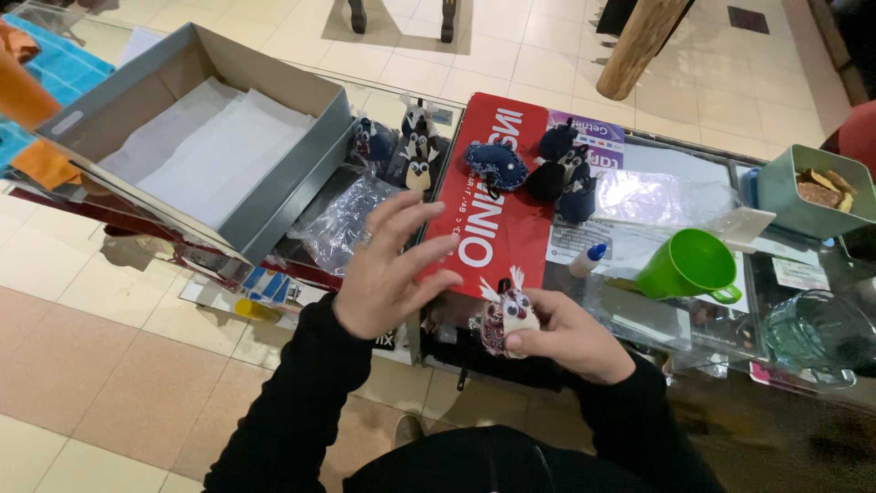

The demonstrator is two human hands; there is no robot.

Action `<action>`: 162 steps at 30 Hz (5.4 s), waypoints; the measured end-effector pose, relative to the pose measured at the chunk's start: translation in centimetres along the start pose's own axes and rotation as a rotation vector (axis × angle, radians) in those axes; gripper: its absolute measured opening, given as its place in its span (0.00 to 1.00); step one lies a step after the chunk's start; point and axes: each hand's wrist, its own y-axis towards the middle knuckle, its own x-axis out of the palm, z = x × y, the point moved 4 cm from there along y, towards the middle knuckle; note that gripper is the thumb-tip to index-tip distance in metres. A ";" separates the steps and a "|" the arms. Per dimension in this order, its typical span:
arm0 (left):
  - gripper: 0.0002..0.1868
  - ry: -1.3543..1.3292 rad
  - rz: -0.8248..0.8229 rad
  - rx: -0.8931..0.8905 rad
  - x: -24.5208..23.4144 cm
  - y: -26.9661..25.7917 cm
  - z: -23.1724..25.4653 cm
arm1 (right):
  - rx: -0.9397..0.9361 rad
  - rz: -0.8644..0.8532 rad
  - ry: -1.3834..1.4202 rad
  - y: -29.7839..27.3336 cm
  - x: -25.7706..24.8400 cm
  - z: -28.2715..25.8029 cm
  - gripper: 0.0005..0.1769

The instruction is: The person applies glue from a small white tube to various parts of small stuffed toys, including a panda and a penguin, while working at a glass-topped desk.

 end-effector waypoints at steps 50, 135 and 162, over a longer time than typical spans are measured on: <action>0.24 -0.019 0.010 -0.484 -7.3 -8.3 -3.3 | 0.112 1.019 -1.047 29.2 -9.1 -1.2 0.35; 0.02 -0.695 0.222 -0.818 9.9 -3.6 0.6 | -0.393 0.583 -0.586 1.6 -3.9 3.6 0.23; 0.17 -0.631 -0.023 -0.992 8.4 -2.6 0.2 | -0.510 0.581 -0.897 -0.1 -2.0 2.0 0.24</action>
